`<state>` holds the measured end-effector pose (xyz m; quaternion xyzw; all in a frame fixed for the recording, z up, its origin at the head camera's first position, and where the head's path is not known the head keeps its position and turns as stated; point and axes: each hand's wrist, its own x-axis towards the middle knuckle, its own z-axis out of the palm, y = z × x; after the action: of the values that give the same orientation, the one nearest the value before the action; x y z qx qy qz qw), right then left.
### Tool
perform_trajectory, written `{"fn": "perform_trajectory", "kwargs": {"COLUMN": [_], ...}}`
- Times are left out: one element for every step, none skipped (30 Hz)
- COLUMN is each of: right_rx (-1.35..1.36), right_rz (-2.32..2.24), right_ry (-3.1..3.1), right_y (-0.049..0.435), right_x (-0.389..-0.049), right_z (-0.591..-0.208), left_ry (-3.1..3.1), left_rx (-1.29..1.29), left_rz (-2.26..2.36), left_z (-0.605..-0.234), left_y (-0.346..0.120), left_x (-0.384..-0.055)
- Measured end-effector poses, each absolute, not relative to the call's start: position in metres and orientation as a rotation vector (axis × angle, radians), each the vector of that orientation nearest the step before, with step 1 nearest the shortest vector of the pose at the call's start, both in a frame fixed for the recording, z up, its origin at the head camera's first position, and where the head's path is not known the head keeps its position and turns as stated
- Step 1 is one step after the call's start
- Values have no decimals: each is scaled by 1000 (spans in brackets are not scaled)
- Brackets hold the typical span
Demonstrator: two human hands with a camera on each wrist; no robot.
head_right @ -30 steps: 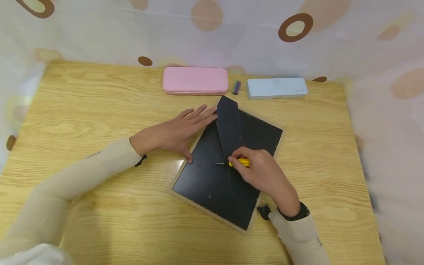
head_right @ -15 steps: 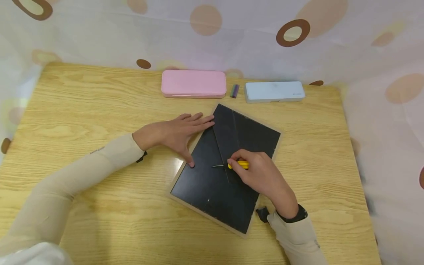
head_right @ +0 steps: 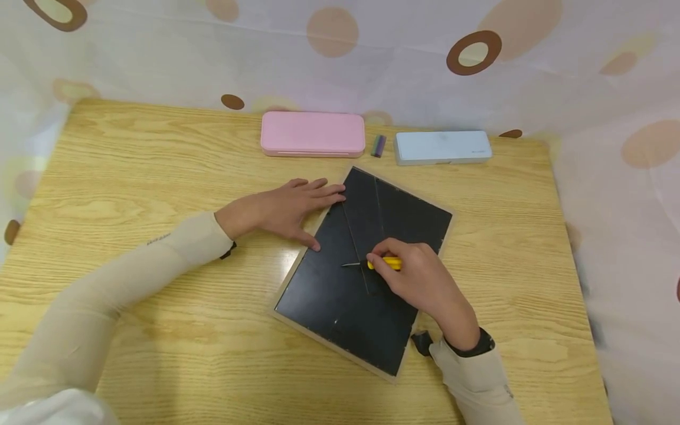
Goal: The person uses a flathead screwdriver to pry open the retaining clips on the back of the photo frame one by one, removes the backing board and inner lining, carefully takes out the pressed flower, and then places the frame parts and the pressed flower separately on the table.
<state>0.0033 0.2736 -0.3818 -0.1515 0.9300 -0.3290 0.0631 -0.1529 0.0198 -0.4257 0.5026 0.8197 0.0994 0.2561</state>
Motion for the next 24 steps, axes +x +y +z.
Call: {"fn": "perform_trajectory", "kwargs": {"right_rx": [-455,-452,-447,-443,-439,-435,-431,-427,-424,-421,-419,-416,-415,-414,-411,-408,-405,-402,-402,-401,-400,-402,-406,-409], "right_rz": [-993,-994,-997,-999,-999,-998,-996,-994,-991,-989,-987,-987,-987,-988,-992,-995,-997,-999,-999,-1000,-1001,-999,-997,-998], "right_ry": [2812,2813,2811,2809,2808,2809,2810,2812,2814,2818,2819,2821,2822,2823,2822,2820,2819,2818,2817,2815,2813,2814,2815,2814], "right_y": [274,274,274,274,275,275,275,276,276,276,277,277,277,277,278,278,278,278,278,278,278,278,278,279], "right_x": [3,4,4,4,4,4,5,5,5,6,6,6,6,6,7,7,7,7,7,7,7,7,7,7], "right_z": [-382,-382,-382,-382,-382,-381,-381,-381,-381,-381,-381,-380,-380,-380,-380,-380,-380,-380,-380,-381,-381,-381,-381,-381], "left_ry": [2228,2232,2235,2238,2242,2246,2249,2255,2259,2264,2270,2275,2277,2278,2280,2282,2285,2289,2297,2308,2323,2339,2356,2374], "left_rx": [1360,1355,1350,1343,1340,1337,1333,1334,1333,1334,1339,1339,1337,1337,1334,1332,1330,1328,1330,1328,1326,1325,1324,1320], "left_rz": [265,259,251,245,237,229,227,221,219,215,210,208,207,204,206,206,209,215,217,219,223,225,226,226], "left_z": [-426,-425,-426,-425,-426,-426,-426,-426,-427,-427,-427,-428,-427,-427,-427,-427,-427,-426,-427,-427,-427,-428,-429,-429], "left_y": [20,20,20,20,20,20,20,20,20,20,20,20,20,19,18,18,17,15,14,13,12,10,9,8], "left_x": [-152,-151,-150,-149,-148,-148,-146,-145,-144,-143,-142,-140,-139,-137,-135,-132,-130,-127,-124,-121,-117,-115,-112,-109]}}
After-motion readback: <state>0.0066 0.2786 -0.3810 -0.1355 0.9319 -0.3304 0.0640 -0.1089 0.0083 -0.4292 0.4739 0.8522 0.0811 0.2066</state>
